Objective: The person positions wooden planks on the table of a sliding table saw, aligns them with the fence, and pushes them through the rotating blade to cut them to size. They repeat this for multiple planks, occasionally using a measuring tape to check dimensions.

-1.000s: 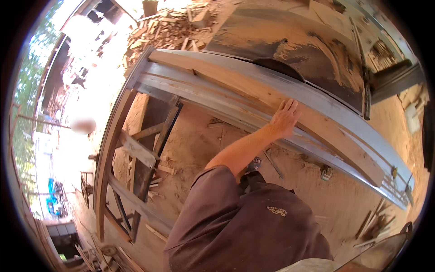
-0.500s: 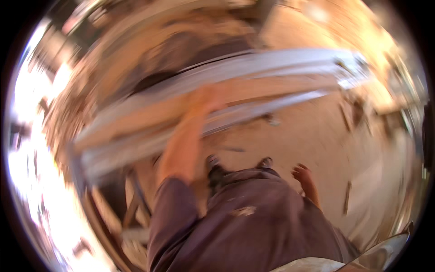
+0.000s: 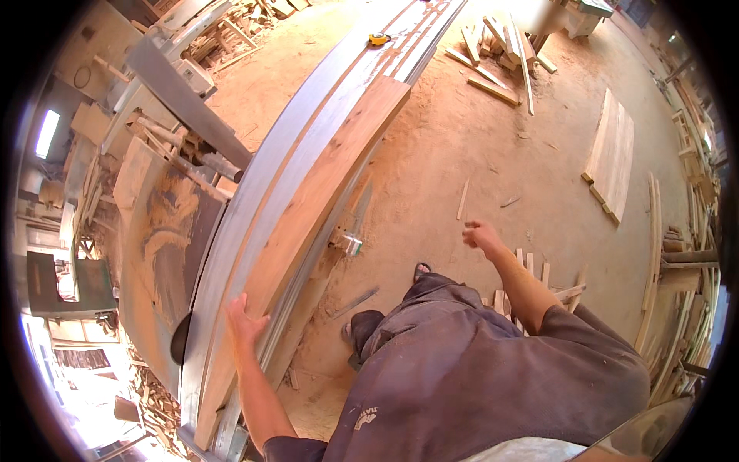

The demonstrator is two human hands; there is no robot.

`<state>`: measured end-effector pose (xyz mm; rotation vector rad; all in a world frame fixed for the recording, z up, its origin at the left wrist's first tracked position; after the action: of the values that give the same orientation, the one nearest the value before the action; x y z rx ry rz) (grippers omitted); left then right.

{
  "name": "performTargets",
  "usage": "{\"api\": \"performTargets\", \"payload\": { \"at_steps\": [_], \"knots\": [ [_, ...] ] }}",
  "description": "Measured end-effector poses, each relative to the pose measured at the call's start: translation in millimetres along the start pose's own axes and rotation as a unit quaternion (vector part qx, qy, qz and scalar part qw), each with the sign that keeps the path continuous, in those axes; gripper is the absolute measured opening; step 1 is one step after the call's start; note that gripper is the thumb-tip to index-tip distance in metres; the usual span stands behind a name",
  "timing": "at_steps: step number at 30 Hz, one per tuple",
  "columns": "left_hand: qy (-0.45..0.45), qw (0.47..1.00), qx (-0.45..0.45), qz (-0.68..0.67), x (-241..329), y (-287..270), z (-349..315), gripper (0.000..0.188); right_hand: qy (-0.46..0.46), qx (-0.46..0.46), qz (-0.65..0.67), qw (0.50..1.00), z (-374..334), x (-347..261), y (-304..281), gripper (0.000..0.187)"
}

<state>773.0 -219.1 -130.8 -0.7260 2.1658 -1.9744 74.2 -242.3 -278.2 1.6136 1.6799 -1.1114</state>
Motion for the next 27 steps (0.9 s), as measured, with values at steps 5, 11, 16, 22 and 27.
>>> {"api": "performTargets", "payload": {
  "at_steps": [5, 11, 16, 22, 27],
  "knots": [
    [-0.07, 0.997, -0.039, 0.018, 32.1, 3.4, -4.1, 0.086, -0.408, 0.005, -0.39, 0.825, 76.0, -196.7, 25.0, 0.076],
    [-0.121, 0.992, -0.035, 0.008, 104.2, -16.8, -1.1, 0.073, -0.714, -0.2, -0.37, 0.56, 156.7, -340.9, 143.4, 0.1],
    [-0.059, 0.998, -0.004, 0.001, 184.3, -29.4, 32.0, 0.066, -0.757, -0.175, -0.469, 0.419, 207.2, -368.0, 121.0, 0.061],
    [-0.063, 0.997, -0.008, 0.032, 257.4, -8.0, 64.0, 0.059, -0.803, -0.164, -0.44, 0.367, 286.4, -391.3, 83.1, 0.044],
    [-0.051, 0.998, -0.02, 0.036, 323.1, 11.1, 91.6, 0.057, -0.77, -0.178, -0.489, 0.369, 339.4, -411.7, 39.0, 0.046]
  ]
}}
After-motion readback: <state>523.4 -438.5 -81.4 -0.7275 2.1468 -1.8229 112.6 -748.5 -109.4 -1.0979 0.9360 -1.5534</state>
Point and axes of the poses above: each hand's wrist, its own z-axis towards the middle knuckle, its own y-axis out of the palm, x = y × z, the point moved 4 cm from there along z, towards the middle knuckle, and after that the axes turned 15 degrees about -y, right-handed, at the moved point
